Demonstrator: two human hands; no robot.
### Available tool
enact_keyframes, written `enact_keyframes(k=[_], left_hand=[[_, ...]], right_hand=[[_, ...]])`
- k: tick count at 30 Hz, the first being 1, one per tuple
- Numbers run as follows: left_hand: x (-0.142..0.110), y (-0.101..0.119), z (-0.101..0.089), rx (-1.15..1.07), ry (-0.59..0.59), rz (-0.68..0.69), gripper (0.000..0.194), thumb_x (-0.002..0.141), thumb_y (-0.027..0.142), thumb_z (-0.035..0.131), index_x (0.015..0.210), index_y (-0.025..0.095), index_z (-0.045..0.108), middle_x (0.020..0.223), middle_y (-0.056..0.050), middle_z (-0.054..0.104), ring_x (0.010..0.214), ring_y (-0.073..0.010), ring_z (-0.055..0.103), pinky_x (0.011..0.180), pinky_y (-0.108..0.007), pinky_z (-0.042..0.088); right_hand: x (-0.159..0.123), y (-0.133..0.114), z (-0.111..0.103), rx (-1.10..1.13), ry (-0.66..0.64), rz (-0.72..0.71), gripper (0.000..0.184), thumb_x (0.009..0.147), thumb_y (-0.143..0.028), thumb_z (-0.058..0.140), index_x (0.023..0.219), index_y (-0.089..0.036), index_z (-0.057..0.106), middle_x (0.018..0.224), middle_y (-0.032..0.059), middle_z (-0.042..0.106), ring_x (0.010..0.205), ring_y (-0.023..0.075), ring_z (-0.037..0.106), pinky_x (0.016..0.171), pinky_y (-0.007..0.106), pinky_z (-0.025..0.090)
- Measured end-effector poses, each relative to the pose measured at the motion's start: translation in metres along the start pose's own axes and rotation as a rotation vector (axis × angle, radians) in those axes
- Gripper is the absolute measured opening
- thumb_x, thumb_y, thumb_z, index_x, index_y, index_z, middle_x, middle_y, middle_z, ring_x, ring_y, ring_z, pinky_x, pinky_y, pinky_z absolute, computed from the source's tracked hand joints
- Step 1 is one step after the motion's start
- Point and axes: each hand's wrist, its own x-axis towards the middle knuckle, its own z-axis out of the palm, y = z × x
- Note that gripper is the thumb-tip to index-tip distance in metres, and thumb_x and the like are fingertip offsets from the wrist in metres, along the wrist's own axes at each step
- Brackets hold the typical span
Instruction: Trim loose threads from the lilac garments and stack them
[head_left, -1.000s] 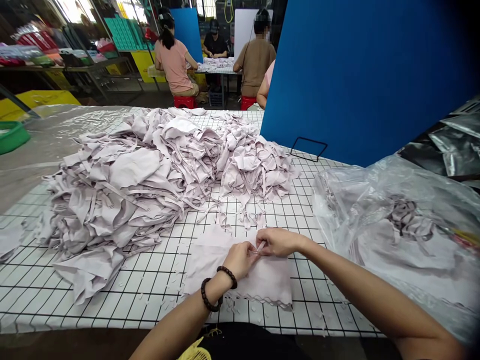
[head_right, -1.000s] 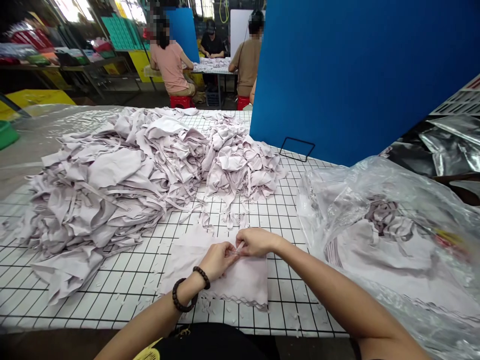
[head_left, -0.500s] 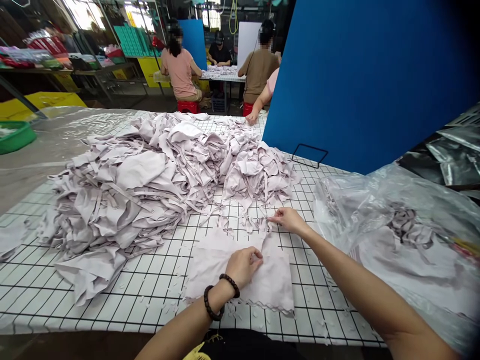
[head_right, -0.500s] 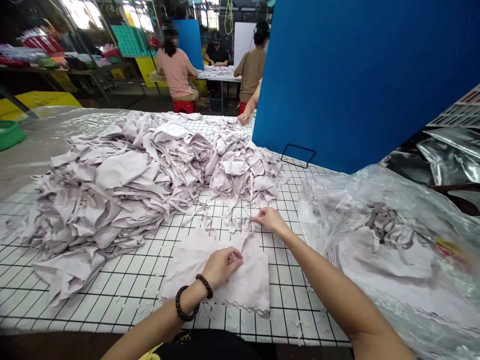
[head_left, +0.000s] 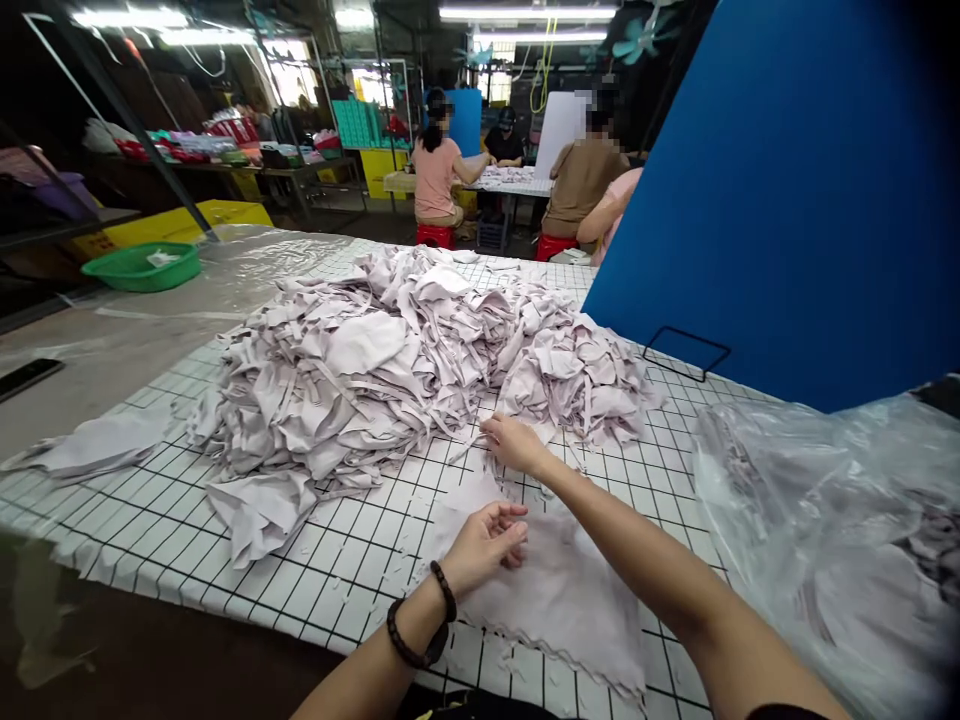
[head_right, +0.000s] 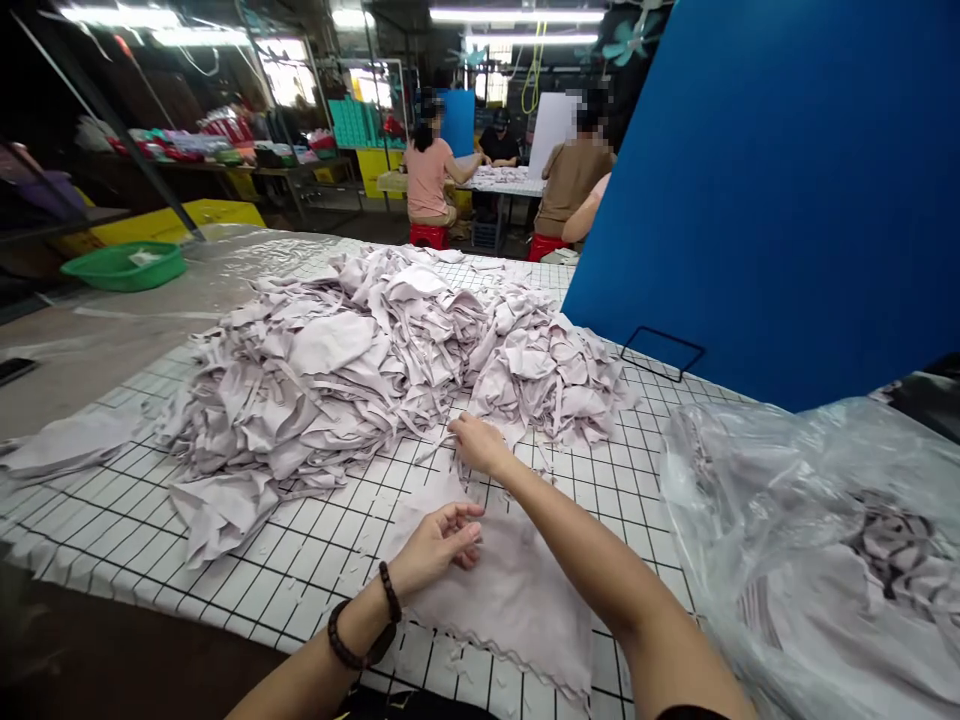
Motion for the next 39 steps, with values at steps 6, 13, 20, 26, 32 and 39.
enact_keyframes(k=[6,13,20,26,32,39], left_hand=[[0.004,-0.010,-0.019,-0.365,0.007,-0.110,0.046,0.076,0.036,0.067,0.111,0.013,0.048,0.095,-0.010,0.063,0.076,-0.0137,0.065,0.070,-0.027,0.049],[0.002,0.008,-0.024,-0.030,0.472,0.328,0.059,0.081,0.037,0.061,0.130,0.023,0.032,0.130,-0.013,0.043,0.092,-0.0130,0.058,0.080,-0.027,0.048],[0.021,0.051,-0.040,0.440,0.334,0.368,0.042,0.079,0.046,0.059,0.110,0.018,0.061,0.102,-0.007,0.064,0.067,-0.0110,0.054,0.063,-0.023,0.044],[0.025,0.064,-0.051,0.497,0.195,0.363,0.035,0.084,0.046,0.051,0.087,0.015,0.067,0.078,-0.003,0.068,0.071,-0.0144,0.060,0.065,-0.023,0.045],[0.025,0.078,-0.063,0.930,0.427,0.626,0.016,0.084,0.028,0.054,0.086,0.019,0.067,0.080,-0.002,0.067,0.070,-0.0122,0.059,0.064,-0.021,0.044],[0.027,0.086,-0.062,1.171,0.653,0.866,0.014,0.086,0.017,0.050,0.091,0.017,0.064,0.082,-0.003,0.065,0.076,-0.0133,0.060,0.070,-0.023,0.046]], right_hand=[[0.031,-0.012,0.006,-0.056,0.013,-0.054,0.017,0.084,-0.015,0.044,0.089,-0.017,0.060,0.104,0.0108,0.056,0.091,0.0209,0.055,0.067,0.026,0.038],[0.001,0.000,-0.020,0.250,0.189,-0.092,0.010,0.080,-0.019,0.049,0.087,-0.019,0.056,0.083,0.0015,0.060,0.068,0.0122,0.051,0.066,0.023,0.039],[-0.034,-0.012,-0.040,0.438,0.198,-0.130,0.010,0.078,-0.019,0.050,0.084,-0.018,0.058,0.071,-0.0008,0.057,0.058,0.0097,0.046,0.058,0.023,0.037],[-0.035,0.002,-0.042,0.777,0.046,-0.022,0.017,0.075,-0.022,0.057,0.091,-0.017,0.057,0.076,-0.0006,0.056,0.059,0.0084,0.045,0.054,0.021,0.038],[-0.036,0.017,-0.047,1.174,-0.437,0.018,0.036,0.069,-0.036,0.069,0.098,-0.014,0.065,0.074,0.0009,0.060,0.055,0.0065,0.046,0.045,0.018,0.035],[-0.023,0.005,-0.030,0.965,-0.171,0.224,0.028,0.065,-0.039,0.071,0.078,-0.014,0.070,0.061,0.0016,0.063,0.052,0.0116,0.057,0.040,0.018,0.037]])
